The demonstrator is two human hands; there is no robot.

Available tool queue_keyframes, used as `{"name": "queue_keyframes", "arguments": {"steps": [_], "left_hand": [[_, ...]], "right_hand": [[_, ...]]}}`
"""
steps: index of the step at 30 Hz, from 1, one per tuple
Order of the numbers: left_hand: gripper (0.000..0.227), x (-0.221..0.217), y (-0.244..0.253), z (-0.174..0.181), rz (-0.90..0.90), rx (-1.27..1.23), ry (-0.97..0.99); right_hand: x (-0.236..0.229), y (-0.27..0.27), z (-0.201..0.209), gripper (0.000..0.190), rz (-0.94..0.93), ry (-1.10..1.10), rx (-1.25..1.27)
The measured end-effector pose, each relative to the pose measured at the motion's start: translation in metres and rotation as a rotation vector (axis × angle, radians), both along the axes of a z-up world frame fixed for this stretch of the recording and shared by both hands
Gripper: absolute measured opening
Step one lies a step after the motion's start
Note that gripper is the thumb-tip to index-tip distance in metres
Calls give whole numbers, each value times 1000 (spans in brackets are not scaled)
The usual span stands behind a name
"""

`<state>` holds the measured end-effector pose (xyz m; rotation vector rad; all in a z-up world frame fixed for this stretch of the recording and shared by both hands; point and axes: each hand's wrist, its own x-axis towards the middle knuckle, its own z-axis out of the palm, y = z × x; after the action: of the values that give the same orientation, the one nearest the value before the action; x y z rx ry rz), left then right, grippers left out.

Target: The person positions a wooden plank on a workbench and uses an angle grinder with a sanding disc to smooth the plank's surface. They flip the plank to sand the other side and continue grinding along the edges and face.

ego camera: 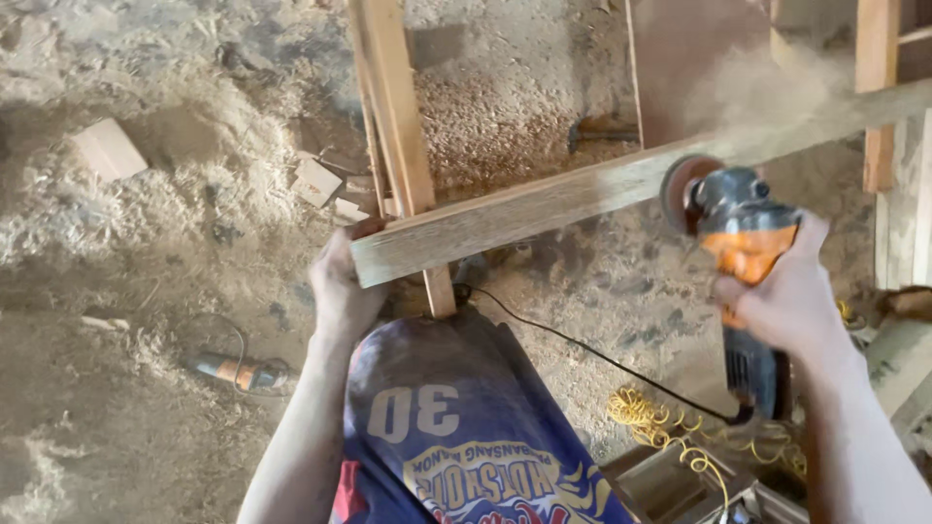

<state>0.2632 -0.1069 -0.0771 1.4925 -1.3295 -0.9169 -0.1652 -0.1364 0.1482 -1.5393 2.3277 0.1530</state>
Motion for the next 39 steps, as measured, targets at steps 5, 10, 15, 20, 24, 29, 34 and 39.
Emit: {"name": "queue_keyframes", "arguments": {"steps": [5,10,15,20,24,29,34,39], "left_hand": [[44,1,-4,5,23,84,39],[49,1,-8,13,34,68,23],[48,-4,-5,5,47,40,70],[48,-2,-6,1,24,13,90],[46,-6,-7,-4,-28,-164,2],[47,-12,-9,-9,16,-138,92],[49,-19,-9,-4,65,-141,80],[52,-17,-12,-7,47,-144,60]], "right_hand": [[-73,-28,-27,78,-95,-230,-227],[-55,-36,-33,77,-221,-289,-248],[37,-20,-22,80,111,-297,-197],[126,-13,-6,79,-29,-317,-8],[176,-9,0,89,134,-277,10],[221,1,-3,92,275,-392,41],[258,9,-7,94,428,-500,51],[275,12,-4,94,465,-479,76]]}}
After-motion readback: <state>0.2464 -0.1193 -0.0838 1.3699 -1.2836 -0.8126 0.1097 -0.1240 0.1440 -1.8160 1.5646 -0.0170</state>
